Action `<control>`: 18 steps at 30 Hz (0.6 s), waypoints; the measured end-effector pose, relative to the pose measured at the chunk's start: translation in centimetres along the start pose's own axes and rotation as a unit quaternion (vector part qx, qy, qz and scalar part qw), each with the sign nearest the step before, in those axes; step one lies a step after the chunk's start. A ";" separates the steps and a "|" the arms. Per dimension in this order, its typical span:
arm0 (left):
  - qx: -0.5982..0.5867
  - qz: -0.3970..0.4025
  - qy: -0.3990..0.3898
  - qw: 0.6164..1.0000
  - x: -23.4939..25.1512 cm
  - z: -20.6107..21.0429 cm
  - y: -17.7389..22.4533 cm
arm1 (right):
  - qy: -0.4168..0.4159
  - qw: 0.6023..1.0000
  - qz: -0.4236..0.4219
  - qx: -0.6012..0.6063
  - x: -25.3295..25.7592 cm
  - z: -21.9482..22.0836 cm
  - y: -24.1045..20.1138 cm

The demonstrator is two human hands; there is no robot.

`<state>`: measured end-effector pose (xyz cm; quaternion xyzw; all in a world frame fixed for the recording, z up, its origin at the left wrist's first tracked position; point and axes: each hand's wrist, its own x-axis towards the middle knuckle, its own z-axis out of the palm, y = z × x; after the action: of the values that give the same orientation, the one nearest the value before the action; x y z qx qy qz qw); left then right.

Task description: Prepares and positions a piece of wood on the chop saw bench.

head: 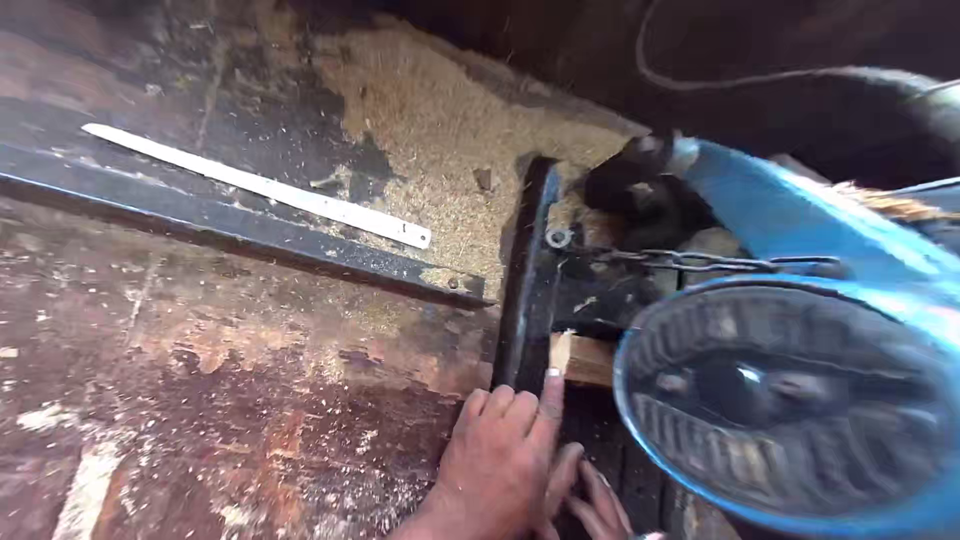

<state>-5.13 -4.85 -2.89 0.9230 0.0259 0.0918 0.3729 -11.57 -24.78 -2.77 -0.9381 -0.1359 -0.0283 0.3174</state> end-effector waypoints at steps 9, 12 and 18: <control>0.034 -0.035 -0.047 0.998 1.2 -2.8 1.4 | 0.051 0.998 -0.026 -0.010 0.9 1.0 -2.0; 0.036 -0.035 -0.084 0.995 1.5 -3.1 1.5 | 0.053 0.998 -0.022 -0.012 1.0 1.1 -2.6; -0.007 -0.042 -0.098 0.994 1.5 -3.8 1.6 | 0.039 0.999 -0.014 -0.025 0.6 0.8 -4.2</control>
<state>-4.42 -3.21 1.16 0.9231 0.0272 -0.0148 0.3832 -12.16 -21.00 -0.84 -0.9419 -0.1360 -0.0731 0.2984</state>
